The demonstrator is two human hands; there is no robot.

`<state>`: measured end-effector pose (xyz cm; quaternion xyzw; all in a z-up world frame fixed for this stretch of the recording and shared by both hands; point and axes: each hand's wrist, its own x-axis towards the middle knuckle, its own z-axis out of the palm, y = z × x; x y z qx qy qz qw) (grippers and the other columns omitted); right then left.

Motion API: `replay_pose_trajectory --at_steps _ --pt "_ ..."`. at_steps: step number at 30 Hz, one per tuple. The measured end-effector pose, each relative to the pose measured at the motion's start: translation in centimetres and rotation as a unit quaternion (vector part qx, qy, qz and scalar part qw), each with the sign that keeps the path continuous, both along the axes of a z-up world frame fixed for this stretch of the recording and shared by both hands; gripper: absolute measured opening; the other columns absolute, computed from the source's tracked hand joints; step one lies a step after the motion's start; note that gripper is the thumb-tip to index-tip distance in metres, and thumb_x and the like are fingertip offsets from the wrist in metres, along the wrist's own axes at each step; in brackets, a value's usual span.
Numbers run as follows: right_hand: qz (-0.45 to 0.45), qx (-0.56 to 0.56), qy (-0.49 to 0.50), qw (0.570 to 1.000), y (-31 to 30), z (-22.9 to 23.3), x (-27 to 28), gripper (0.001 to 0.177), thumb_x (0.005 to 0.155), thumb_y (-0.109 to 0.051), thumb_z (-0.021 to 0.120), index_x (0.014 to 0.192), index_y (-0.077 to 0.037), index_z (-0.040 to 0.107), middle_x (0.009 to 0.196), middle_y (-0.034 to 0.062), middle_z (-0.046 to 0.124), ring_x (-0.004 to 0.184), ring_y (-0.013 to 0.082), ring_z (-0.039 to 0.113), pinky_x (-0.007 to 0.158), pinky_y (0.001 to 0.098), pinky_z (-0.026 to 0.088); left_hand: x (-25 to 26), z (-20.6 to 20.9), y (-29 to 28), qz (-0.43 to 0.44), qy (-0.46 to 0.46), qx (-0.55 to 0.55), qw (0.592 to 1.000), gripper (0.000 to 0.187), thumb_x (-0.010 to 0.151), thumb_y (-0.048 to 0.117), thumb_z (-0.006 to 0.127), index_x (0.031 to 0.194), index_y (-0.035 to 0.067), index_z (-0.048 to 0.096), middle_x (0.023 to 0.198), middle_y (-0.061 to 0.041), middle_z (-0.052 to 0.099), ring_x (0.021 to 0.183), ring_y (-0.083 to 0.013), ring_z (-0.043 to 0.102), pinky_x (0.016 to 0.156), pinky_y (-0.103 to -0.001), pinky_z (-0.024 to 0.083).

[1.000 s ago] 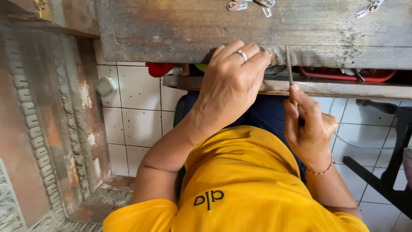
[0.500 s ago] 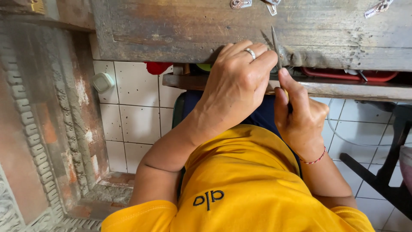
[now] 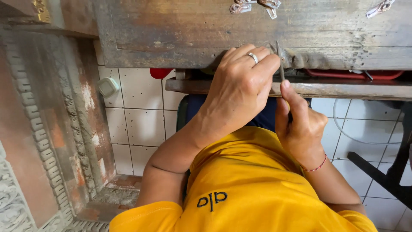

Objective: A person uses a thin metal tool to refine or clean small silver jewelry components on a wooden workbench.

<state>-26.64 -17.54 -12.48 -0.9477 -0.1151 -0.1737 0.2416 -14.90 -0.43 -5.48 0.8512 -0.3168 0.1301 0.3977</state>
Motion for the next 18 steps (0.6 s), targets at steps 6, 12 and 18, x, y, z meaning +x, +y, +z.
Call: replay_pose_trajectory --at_steps 6,12,18 --pt "-0.01 -0.052 0.013 0.998 -0.2 0.7 0.3 0.033 0.113 -0.003 0.061 0.145 0.003 0.06 0.128 0.0149 0.077 0.056 0.0195 0.058 0.049 0.0347 0.04 0.2 0.2 0.3 -0.033 0.005 0.009 0.999 0.018 0.083 -0.012 0.056 0.081 0.004 0.048 0.077 -0.01 0.05 0.074 -0.0338 0.051 0.067 -0.044 0.039" --pt "-0.028 -0.054 0.037 0.997 -0.2 4.0 2.3 0.034 0.113 -0.004 0.067 0.146 -0.005 0.065 0.11 0.0031 0.081 0.05 0.0211 0.053 0.051 0.0367 0.04 0.3 0.6 0.4 -0.031 0.009 0.002 0.999 0.02 0.09 -0.013 0.057 0.081 0.002 0.047 0.076 -0.012 0.051 0.075 -0.0331 0.052 0.069 -0.043 0.042" --pt "-0.008 -0.009 0.019 1.0 -1.6 1.6 -0.7 0.034 0.113 0.001 0.067 0.146 0.003 0.06 0.126 0.0141 0.079 0.068 0.0221 0.068 0.056 0.0333 0.045 0.3 0.6 0.5 -0.041 0.025 -0.011 0.999 0.021 0.083 -0.015 0.054 0.081 0.002 0.043 0.077 -0.012 0.049 0.074 -0.0357 0.05 0.068 -0.044 0.04"
